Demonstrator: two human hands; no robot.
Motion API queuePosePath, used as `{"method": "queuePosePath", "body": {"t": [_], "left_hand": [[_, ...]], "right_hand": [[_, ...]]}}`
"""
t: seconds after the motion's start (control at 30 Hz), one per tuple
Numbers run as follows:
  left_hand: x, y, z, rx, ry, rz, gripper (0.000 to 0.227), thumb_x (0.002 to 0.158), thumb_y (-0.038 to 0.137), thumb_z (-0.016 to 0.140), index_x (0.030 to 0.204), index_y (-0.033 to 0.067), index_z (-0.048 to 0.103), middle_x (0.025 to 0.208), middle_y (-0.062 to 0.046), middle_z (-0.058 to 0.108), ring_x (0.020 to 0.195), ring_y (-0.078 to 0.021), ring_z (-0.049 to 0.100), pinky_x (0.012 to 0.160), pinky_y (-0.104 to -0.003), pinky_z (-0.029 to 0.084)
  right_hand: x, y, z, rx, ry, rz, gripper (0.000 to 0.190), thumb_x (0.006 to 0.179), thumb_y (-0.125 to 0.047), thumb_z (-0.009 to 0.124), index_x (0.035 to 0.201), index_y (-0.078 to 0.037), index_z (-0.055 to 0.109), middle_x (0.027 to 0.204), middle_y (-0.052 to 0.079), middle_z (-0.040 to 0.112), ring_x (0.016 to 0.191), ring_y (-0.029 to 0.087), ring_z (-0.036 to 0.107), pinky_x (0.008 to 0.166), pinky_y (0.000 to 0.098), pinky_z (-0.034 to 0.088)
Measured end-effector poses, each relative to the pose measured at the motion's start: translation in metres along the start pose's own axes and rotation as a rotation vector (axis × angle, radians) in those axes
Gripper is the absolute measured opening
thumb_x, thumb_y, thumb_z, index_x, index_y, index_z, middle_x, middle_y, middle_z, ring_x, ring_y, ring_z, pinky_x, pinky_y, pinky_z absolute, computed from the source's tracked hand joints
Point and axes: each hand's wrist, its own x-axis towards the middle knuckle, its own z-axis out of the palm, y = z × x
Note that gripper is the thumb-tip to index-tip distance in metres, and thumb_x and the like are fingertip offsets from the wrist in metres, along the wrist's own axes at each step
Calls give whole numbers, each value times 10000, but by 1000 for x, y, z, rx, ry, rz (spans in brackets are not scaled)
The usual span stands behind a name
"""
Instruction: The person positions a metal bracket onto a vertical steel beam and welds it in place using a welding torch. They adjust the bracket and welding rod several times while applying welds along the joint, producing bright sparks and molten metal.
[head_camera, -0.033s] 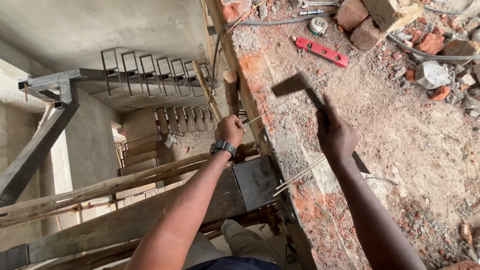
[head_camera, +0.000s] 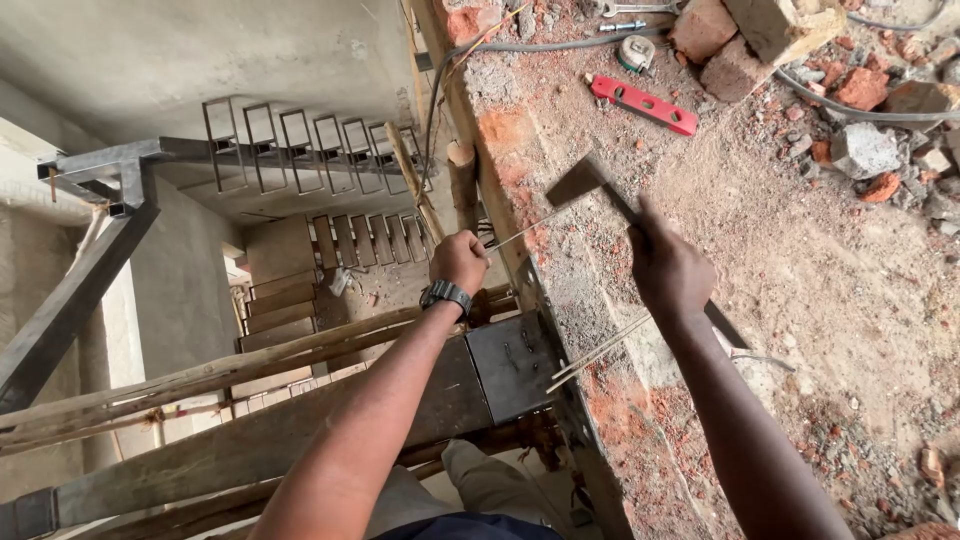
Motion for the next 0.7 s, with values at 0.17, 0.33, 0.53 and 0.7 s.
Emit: {"method": "queuePosePath", "body": {"t": [0.17, 0.33, 0.53, 0.7], "left_hand": [[0, -5, -3, -41, -18, -3, 165, 813, 100, 810, 724, 109, 670, 751, -53, 732, 706, -236, 716, 623, -414, 558], [2, -27, -1, 13, 22, 54, 156, 774, 64, 820, 746, 109, 673, 752, -68, 715, 700, -273, 684, 608, -428, 540], [-7, -19, -15, 3, 29, 44, 219, 722, 117, 879, 725, 97, 662, 769, -77, 720, 712, -264, 688, 614, -424, 547], [-10, -44, -14, -40, -36, 50, 170, 853, 96, 807, 747, 101, 674, 776, -67, 736, 719, -185, 723, 642, -356, 597]], "right_hand": [[-3, 11, 9, -104, 39, -72, 419, 1083, -411, 635, 1483, -286, 623, 868, -22, 764, 391, 57, 462, 329, 252, 333], [-1, -2, -5, -127, -58, -28, 413, 1065, -437, 622, 1462, -324, 630, 679, -27, 695, 396, 62, 427, 328, 260, 312], [-7, 20, 21, -27, -16, -4, 406, 1101, -417, 615, 1486, -289, 630, 610, -30, 649, 376, 75, 404, 348, 239, 295], [3, 50, 8, -216, -78, 116, 257, 1046, -483, 643, 1255, -386, 757, 610, -4, 662, 367, 89, 388, 328, 255, 263]]}}
